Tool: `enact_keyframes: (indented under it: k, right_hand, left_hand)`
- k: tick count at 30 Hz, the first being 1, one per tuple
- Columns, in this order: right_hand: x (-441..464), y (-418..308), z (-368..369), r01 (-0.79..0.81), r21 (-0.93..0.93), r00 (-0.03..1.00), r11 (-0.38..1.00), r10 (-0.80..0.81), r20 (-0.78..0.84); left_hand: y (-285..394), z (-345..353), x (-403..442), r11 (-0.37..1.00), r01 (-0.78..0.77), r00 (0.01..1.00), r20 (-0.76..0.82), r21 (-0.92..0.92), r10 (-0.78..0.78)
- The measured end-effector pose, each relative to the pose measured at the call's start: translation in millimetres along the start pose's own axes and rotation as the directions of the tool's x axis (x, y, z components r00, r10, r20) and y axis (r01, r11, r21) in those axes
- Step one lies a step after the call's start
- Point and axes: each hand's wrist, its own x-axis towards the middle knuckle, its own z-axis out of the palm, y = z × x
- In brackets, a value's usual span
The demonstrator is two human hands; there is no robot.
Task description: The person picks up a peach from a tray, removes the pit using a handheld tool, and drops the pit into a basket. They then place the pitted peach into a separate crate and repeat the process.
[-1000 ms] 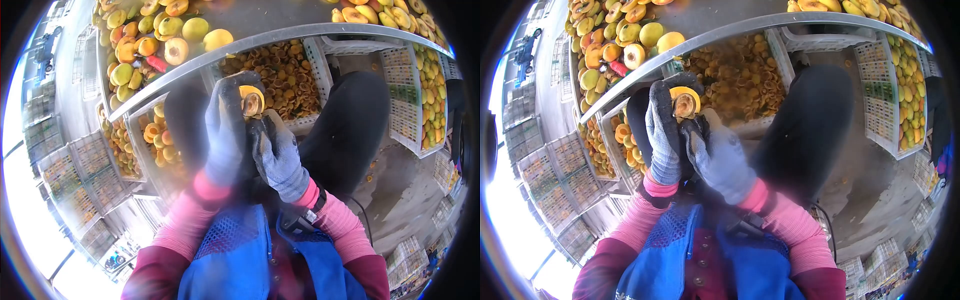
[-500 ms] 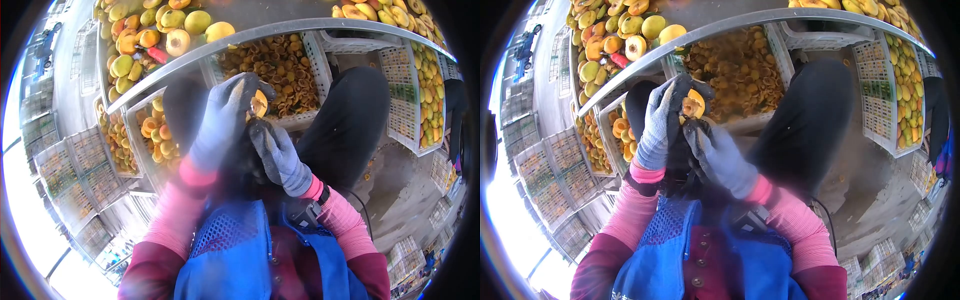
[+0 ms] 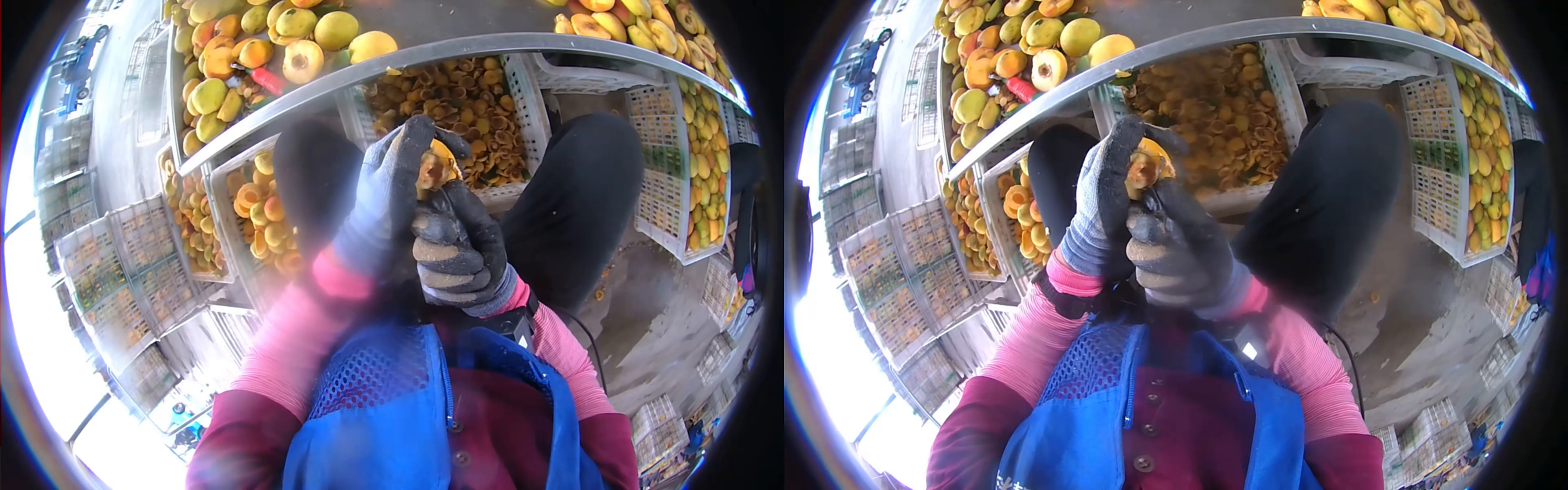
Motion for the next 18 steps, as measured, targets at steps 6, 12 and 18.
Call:
enact_keyframes:
  k: [6, 12, 18]
  right_hand:
    - [0.4, -5.5, -1.2, -0.026, -0.142, 0.999, 0.990, 0.031, 0.038]
    - [-13.3, -14.1, -13.8, 0.093, -0.252, 0.927, 0.963, -0.176, -0.331]
    - [-13.4, -23.5, -23.6, 0.158, -0.283, 0.925, 0.946, -0.242, -0.293]
  left_hand:
    - [-29.4, -18.0, -11.1, 0.886, -0.207, 0.948, -0.139, 0.414, 0.286]
    - [-0.9, -90.3, -47.0, 0.761, -0.077, 0.878, -0.318, 0.644, 0.359]
    - [53.2, -183.3, -72.4, -0.269, 0.434, 0.861, -0.484, 0.860, -0.158]
